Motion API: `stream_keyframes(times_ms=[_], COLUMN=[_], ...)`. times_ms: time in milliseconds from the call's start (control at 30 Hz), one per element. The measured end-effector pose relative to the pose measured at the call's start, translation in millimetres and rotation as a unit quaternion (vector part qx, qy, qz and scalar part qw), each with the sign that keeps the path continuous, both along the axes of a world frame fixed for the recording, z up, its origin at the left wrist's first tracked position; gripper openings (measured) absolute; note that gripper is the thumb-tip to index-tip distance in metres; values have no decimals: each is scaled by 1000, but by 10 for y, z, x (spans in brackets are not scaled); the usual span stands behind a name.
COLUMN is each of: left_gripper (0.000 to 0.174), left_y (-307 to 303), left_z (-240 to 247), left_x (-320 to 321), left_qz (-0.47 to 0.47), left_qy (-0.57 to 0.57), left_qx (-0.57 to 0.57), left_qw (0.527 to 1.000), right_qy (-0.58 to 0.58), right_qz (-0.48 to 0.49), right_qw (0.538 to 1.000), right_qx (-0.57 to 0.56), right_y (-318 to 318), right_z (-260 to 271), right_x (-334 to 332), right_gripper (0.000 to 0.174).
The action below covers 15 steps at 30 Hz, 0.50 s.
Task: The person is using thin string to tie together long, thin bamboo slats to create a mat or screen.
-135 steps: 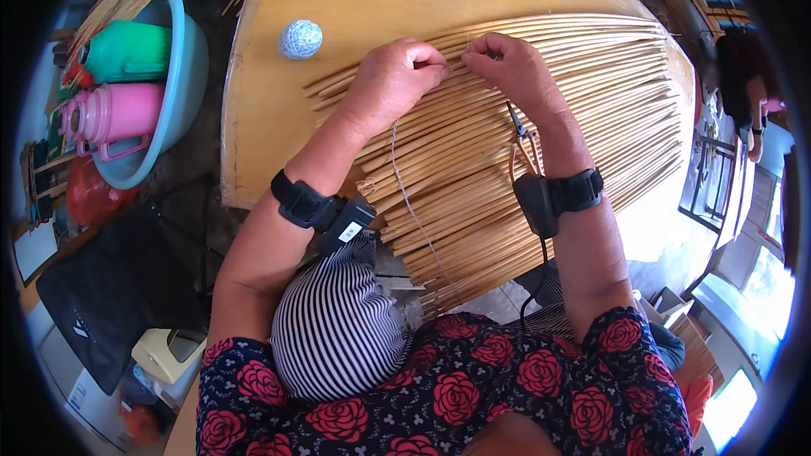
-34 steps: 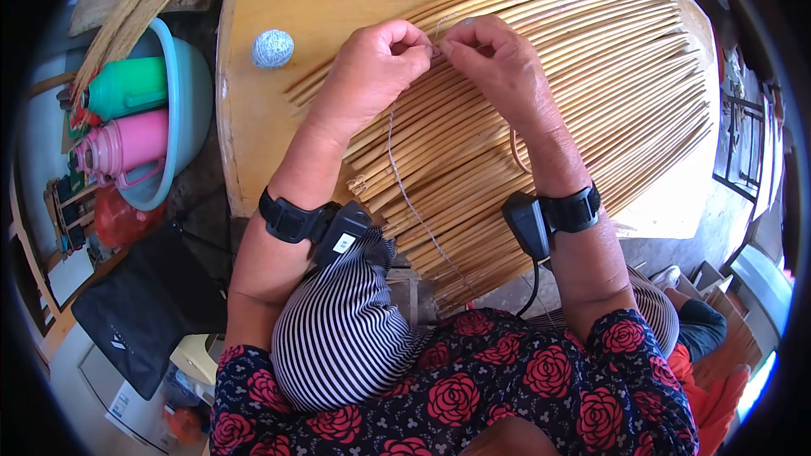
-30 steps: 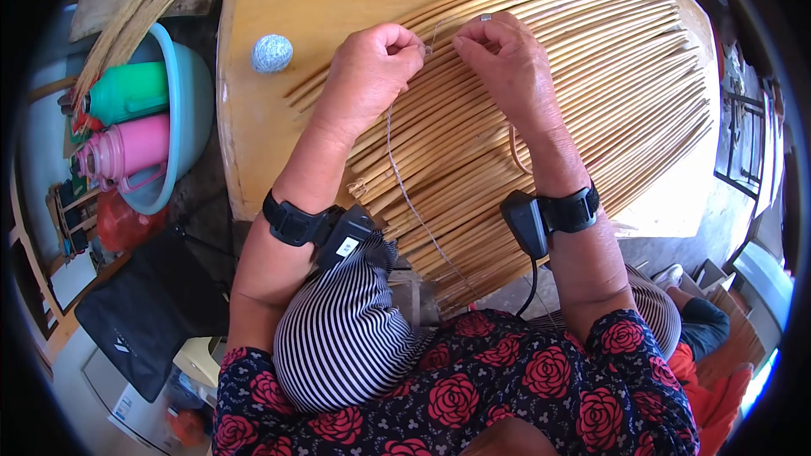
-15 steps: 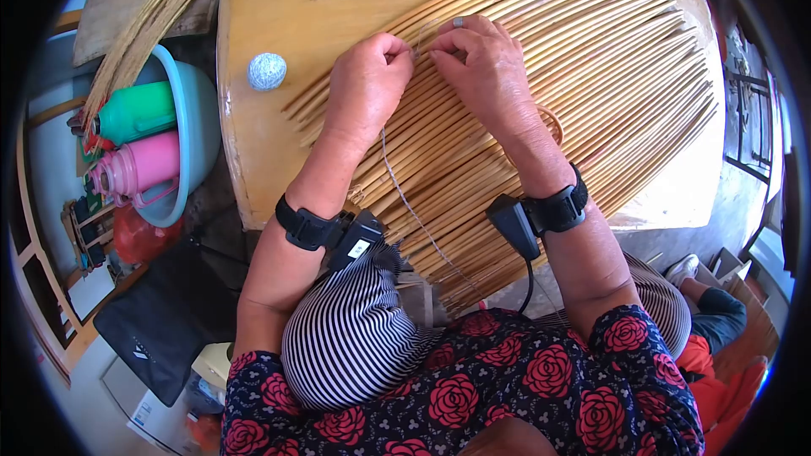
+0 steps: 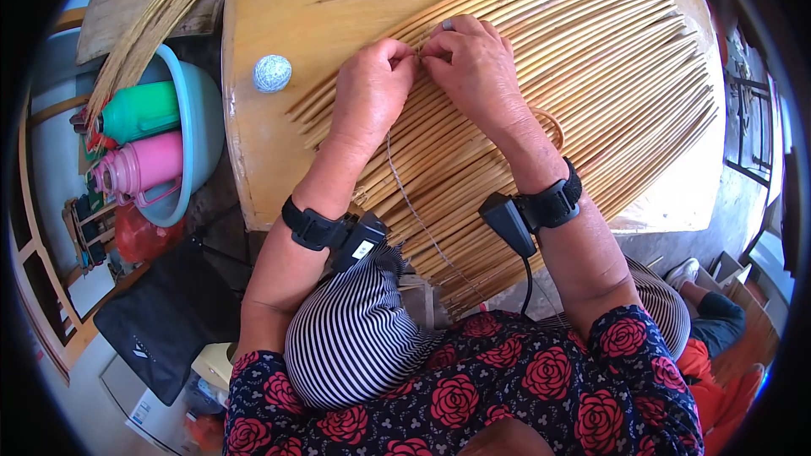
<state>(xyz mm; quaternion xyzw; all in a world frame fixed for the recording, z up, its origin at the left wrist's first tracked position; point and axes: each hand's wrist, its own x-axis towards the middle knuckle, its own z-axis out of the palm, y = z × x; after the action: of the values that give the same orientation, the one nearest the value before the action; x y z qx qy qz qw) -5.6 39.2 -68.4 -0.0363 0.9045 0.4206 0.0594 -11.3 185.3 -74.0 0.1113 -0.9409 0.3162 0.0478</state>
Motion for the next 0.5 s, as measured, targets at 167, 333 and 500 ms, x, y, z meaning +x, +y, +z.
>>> stream_keyframes(times_ms=[167,333,500], left_gripper=[17,12,11], left_y=[7,27,19], left_z=[-21,-18,-8], left_x=[5,7,6], left_qz=[-6,-7,-15], left_qy=[31,49,61], left_qx=[-16,-16,-23], left_qw=[999,999,998], right_qy=[-3,-9,20], right_qz=[2,5,0], right_qw=[1000,1000,1000], right_qx=[-7,-7,-1], right_y=[1,-3,-19], right_z=[0,7,-40], right_x=[-7,-15,-18], right_gripper=[12,12,10])
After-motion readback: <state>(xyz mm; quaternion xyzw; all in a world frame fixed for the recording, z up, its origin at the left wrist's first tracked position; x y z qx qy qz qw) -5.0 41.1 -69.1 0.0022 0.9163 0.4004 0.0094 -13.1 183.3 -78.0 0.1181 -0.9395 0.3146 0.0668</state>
